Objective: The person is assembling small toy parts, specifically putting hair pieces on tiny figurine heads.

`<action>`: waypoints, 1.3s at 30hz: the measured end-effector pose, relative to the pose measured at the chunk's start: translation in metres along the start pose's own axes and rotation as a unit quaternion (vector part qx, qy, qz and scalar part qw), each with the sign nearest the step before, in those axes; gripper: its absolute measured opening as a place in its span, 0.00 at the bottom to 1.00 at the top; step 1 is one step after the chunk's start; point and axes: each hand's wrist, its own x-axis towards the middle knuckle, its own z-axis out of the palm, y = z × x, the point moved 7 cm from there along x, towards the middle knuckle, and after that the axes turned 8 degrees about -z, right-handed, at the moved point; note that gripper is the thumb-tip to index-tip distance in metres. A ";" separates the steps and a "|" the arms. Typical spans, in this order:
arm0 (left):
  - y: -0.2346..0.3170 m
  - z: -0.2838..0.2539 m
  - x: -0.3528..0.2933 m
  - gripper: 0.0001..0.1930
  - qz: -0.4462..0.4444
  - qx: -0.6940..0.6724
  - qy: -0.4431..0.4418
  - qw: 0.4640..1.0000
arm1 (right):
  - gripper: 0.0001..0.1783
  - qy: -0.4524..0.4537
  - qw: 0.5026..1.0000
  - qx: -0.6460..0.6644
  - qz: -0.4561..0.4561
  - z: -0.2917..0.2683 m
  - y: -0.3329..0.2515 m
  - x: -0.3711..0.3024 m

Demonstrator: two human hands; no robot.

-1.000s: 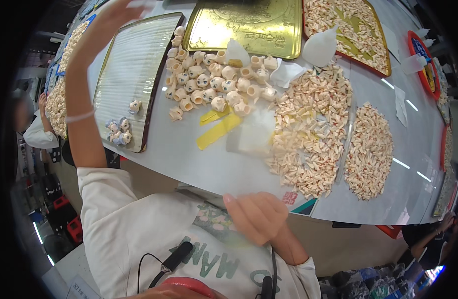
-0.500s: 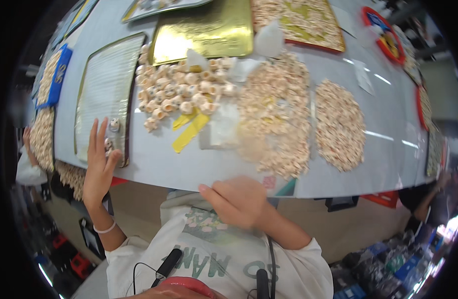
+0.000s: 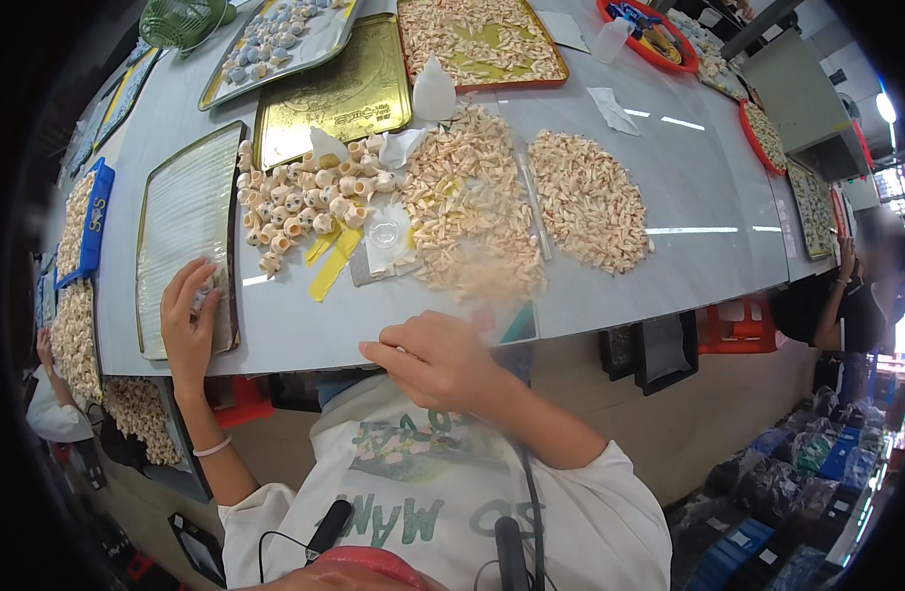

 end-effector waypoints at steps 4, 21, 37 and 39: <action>-0.017 -0.004 -0.005 0.11 -0.096 -0.042 0.032 0.994 | 0.18 -0.022 0.999 -0.024 0.006 -0.012 0.001 0.003; -0.022 -0.005 -0.020 0.12 -0.189 0.077 0.128 0.971 | 0.13 0.058 0.985 -0.157 0.030 -0.073 0.037 0.007; -0.005 -0.004 -0.010 0.09 -0.061 0.068 0.112 0.990 | 0.12 0.057 0.987 -0.136 0.067 -0.091 0.054 -0.005; -0.005 0.000 -0.009 0.09 -0.047 0.074 0.106 0.990 | 0.13 0.034 0.981 -0.183 0.058 -0.115 0.057 0.000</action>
